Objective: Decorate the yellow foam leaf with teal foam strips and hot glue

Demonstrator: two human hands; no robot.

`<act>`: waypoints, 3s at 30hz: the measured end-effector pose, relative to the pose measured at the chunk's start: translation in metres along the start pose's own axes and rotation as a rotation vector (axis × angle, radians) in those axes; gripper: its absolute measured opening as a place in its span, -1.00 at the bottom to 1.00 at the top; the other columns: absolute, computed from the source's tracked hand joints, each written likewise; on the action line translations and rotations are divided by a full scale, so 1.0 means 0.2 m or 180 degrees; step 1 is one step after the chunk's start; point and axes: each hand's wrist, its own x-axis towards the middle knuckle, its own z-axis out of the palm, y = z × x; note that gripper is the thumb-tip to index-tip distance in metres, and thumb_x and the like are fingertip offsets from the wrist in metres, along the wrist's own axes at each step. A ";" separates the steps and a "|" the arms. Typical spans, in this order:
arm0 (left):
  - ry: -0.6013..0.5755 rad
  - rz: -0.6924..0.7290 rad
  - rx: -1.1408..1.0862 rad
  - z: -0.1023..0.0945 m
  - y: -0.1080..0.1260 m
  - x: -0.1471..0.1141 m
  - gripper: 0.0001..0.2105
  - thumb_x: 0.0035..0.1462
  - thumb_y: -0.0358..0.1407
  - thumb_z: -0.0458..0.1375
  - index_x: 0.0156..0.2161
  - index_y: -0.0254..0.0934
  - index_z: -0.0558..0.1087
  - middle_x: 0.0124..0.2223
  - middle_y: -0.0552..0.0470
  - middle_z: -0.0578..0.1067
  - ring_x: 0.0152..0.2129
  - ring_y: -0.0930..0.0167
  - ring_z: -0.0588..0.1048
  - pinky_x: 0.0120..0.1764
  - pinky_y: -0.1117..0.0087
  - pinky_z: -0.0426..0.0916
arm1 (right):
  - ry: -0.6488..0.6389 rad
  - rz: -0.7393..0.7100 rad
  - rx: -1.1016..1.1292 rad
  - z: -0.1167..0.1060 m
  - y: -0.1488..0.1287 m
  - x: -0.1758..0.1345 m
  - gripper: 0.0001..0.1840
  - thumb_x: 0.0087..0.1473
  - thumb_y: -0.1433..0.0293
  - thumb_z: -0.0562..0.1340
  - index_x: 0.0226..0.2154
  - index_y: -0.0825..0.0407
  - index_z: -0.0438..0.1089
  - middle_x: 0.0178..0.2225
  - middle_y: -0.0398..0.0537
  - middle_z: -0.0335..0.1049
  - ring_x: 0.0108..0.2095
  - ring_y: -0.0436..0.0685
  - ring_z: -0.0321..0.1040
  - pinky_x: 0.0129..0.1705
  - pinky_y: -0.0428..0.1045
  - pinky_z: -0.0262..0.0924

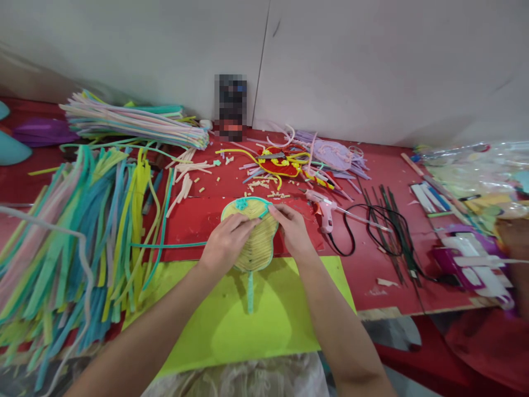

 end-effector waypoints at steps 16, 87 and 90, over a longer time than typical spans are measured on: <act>-0.0026 0.0243 0.0582 0.00 0.00 0.01 -0.73 0.29 -0.32 -0.04 0.02 -0.18 0.40 -0.19 -0.02 0.47 -0.22 0.39 0.45 -0.13 0.30 0.37 | -0.0005 -0.0124 -0.0190 0.00 0.01 0.00 -0.72 -0.21 0.21 0.41 -0.39 -0.01 0.50 -0.39 -0.17 0.50 -0.37 0.05 0.36 -0.22 -0.02 0.24; 0.0510 -0.2710 -0.3500 0.03 -0.06 0.06 -0.56 -0.24 -0.21 0.41 -0.19 -0.36 0.53 -0.20 -0.12 0.59 -0.22 0.20 0.54 -0.05 0.16 0.38 | 0.0663 -0.0880 -0.0357 0.00 0.01 0.01 -0.72 -0.12 0.20 0.36 -0.33 0.00 0.48 -0.34 -0.12 0.51 -0.35 0.05 0.39 -0.25 -0.01 0.27; 0.0541 -0.2553 -0.3239 0.03 -0.07 0.05 -0.59 -0.20 -0.20 0.38 -0.20 -0.37 0.53 -0.20 -0.11 0.59 -0.24 0.22 0.54 -0.07 0.17 0.40 | 0.0667 -0.0888 -0.0266 0.00 0.02 0.01 -0.73 -0.12 0.22 0.36 -0.33 -0.01 0.48 -0.34 -0.13 0.51 -0.36 0.04 0.39 -0.25 -0.02 0.26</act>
